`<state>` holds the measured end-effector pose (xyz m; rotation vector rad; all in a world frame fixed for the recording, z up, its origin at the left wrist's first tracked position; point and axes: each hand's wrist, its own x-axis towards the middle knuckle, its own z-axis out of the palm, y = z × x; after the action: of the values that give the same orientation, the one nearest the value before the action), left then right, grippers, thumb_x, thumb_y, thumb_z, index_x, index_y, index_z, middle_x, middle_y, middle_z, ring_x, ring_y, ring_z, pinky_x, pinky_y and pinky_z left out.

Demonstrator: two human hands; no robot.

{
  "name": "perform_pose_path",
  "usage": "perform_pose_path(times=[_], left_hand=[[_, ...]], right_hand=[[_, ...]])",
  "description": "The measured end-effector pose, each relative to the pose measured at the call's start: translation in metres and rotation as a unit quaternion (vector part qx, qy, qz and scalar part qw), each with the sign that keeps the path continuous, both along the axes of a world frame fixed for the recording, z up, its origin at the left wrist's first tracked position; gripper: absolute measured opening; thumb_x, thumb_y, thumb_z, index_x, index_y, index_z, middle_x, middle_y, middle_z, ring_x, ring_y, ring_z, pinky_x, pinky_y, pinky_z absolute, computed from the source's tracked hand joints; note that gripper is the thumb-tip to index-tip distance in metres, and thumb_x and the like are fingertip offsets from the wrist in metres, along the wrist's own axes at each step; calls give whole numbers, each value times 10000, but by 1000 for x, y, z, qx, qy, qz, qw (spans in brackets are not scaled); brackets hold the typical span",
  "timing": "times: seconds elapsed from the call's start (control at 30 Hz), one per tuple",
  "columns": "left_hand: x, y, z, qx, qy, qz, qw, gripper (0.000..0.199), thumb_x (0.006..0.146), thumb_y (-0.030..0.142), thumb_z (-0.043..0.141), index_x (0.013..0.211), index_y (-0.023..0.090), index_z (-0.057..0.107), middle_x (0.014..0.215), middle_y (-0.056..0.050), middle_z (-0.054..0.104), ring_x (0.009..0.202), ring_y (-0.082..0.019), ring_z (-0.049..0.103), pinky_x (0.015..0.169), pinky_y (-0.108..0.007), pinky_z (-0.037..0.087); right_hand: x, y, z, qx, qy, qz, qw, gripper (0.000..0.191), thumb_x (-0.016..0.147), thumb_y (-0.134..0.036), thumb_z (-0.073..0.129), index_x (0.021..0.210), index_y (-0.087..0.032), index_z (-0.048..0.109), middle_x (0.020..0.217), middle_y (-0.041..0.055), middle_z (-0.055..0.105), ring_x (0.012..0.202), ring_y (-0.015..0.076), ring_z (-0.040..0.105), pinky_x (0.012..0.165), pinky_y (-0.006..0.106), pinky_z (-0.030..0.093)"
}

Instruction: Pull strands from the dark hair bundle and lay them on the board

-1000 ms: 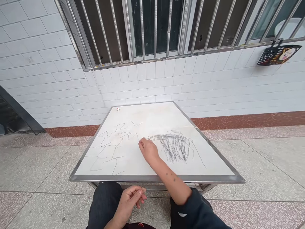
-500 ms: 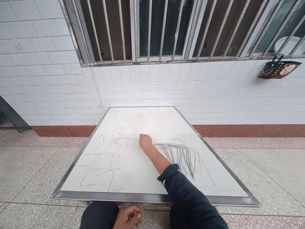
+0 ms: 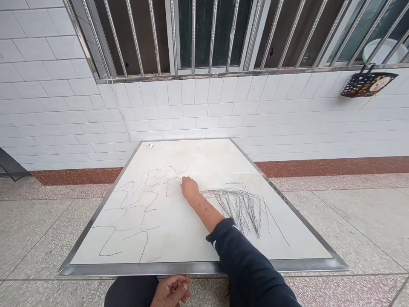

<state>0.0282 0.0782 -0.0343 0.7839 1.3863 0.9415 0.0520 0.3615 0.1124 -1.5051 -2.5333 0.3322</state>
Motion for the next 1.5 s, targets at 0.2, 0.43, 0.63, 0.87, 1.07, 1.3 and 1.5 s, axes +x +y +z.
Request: perform_pose_path(times=[0.2,0.43,0.63,0.87,1.07,1.3,1.5], left_hand=[[5,1,-6,12,13,40,999,575,585,667,651,859,162,681,672,-55,675,567,-160,567,449,-230,338],[5,8,2,4,18,50,999,606,540,667,684,849,146,679,637,-41,658,550,-148,549,452,-229,346],[1,12,4,14,34,51,998,545,616,607,680,905,145,693,686,-48,675,596,-162,570,470,-234,373],[-3,18,3,-4,40,96,995,532,544,612,725,782,137,696,680,-78,700,598,-190,595,467,-255,405],[-7,21,-10,-10,32,100,994,545,522,614,737,784,137,703,702,-97,705,621,-199,597,468,-255,407],[-12,21,-18,-6,37,92,995,518,544,625,717,733,143,710,749,-117,710,664,-229,608,490,-280,427],[-17,18,-16,-3,42,95,995,535,562,626,703,755,126,713,769,-125,708,681,-228,609,513,-285,441]], right_hand=[[24,-76,9,53,76,53,994,200,952,-247,372,998,-235,566,947,29,627,808,147,584,584,239,371],[56,-126,-15,59,121,83,987,192,924,-193,414,931,-220,604,863,24,649,778,155,589,602,243,392],[69,-121,-24,47,128,97,986,148,875,-151,488,857,-209,622,820,26,655,790,166,577,622,246,407],[111,-90,-9,55,162,7,985,181,917,-211,433,911,-231,613,871,26,654,875,168,562,663,248,395],[168,-47,-3,29,177,-226,957,227,926,-338,412,1085,-195,490,913,56,654,803,188,592,589,272,357],[171,-31,-11,-29,178,-273,945,292,895,-392,461,1120,-206,447,849,23,676,740,184,613,556,273,329],[166,-26,-16,-49,215,-280,934,361,857,-302,495,1197,-197,432,903,47,670,767,193,606,565,275,330]])
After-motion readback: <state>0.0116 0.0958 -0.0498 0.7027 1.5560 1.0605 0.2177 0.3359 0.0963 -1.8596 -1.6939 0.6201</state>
